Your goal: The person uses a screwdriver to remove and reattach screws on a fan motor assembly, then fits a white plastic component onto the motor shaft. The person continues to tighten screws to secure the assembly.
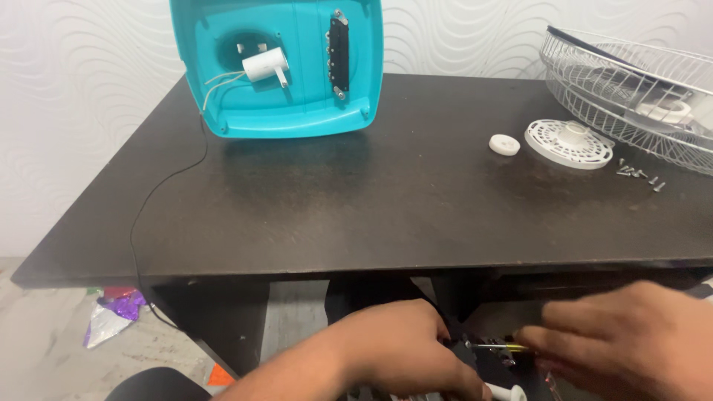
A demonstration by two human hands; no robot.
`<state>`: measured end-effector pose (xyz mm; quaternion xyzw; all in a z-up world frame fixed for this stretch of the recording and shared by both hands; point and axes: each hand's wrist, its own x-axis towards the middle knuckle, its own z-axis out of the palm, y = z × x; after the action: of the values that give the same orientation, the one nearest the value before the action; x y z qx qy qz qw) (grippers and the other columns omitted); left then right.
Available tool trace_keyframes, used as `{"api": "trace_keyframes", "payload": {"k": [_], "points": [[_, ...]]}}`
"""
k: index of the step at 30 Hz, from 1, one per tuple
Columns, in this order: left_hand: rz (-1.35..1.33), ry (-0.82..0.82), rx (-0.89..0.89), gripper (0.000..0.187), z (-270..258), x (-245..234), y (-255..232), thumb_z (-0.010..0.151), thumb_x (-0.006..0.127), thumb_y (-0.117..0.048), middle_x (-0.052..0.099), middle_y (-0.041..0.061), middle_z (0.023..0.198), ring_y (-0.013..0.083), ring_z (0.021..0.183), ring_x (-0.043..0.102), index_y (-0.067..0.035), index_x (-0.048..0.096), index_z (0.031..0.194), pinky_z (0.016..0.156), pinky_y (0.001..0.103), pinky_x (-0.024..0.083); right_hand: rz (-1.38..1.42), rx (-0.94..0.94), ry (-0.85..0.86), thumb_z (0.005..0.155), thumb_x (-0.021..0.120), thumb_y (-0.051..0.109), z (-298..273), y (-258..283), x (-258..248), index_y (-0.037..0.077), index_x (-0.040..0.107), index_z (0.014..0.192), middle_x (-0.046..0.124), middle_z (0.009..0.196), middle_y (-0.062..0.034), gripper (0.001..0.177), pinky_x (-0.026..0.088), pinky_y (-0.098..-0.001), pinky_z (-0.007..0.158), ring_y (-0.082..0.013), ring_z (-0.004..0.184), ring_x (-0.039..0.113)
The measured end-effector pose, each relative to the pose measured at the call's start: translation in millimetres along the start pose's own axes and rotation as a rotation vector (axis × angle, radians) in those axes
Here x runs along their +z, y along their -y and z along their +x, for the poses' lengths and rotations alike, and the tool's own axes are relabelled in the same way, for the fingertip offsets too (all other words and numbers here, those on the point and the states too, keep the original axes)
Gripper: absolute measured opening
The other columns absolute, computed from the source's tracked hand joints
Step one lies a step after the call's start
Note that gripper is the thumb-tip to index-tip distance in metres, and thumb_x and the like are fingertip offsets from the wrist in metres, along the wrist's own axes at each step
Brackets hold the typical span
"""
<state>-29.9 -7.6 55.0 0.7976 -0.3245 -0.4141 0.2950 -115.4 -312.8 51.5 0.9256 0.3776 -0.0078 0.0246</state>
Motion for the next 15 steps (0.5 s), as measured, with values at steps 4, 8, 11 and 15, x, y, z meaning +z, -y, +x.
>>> {"api": "trace_keyframes", "payload": {"k": [4, 8, 11, 15], "points": [[0.151, -0.122, -0.030, 0.058, -18.7, 6.8, -13.5, 0.065, 0.077, -0.052, 0.078, 0.019, 0.088, 0.0315, 0.084, 0.076, 0.000, 0.081, 0.090, 0.075, 0.039, 0.058, -0.037, 0.207, 0.216, 0.098, 0.074, 0.045, -6.3, 13.5, 22.4, 0.019, 0.071, 0.131, 0.072, 0.090, 0.0039, 0.041, 0.058, -0.0326, 0.059, -0.0126, 0.073, 0.074], [0.189, -0.124, -0.097, 0.054, -30.5, 5.3, -22.1, 0.065, 0.075, -0.048, 0.078, 0.021, 0.086, 0.0332, 0.085, 0.077, 0.001, 0.081, 0.086, 0.075, 0.042, 0.060, 0.464, 0.364, -0.039, 0.096, 0.073, 0.034, 3.2, 28.3, 33.1, 0.011, 0.081, 0.112, 0.078, 0.073, 0.0046, 0.029, 0.060, -0.0268, 0.052, -0.0106, 0.066, 0.076], [0.255, -0.162, -0.084, 0.050, -38.2, 6.2, -25.1, 0.066, 0.074, -0.047, 0.077, 0.020, 0.084, 0.0342, 0.083, 0.076, -0.001, 0.080, 0.085, 0.074, 0.042, 0.059, 1.046, 0.799, 0.094, 0.095, 0.071, 0.029, 16.4, 27.3, 32.2, 0.005, 0.082, 0.107, 0.067, 0.064, 0.0039, 0.029, 0.052, -0.0242, 0.042, -0.0088, 0.053, 0.060], [0.246, -0.185, -0.111, 0.050, -42.5, 7.3, -25.6, 0.066, 0.073, -0.048, 0.077, 0.018, 0.079, 0.0334, 0.081, 0.076, 0.000, 0.079, 0.081, 0.074, 0.042, 0.059, 1.729, 1.210, 0.283, 0.094, 0.067, 0.024, 25.3, 15.5, 24.4, -0.002, 0.072, 0.111, 0.048, 0.056, -0.0016, 0.031, 0.034, -0.0235, 0.031, -0.0080, 0.034, 0.040]]}}
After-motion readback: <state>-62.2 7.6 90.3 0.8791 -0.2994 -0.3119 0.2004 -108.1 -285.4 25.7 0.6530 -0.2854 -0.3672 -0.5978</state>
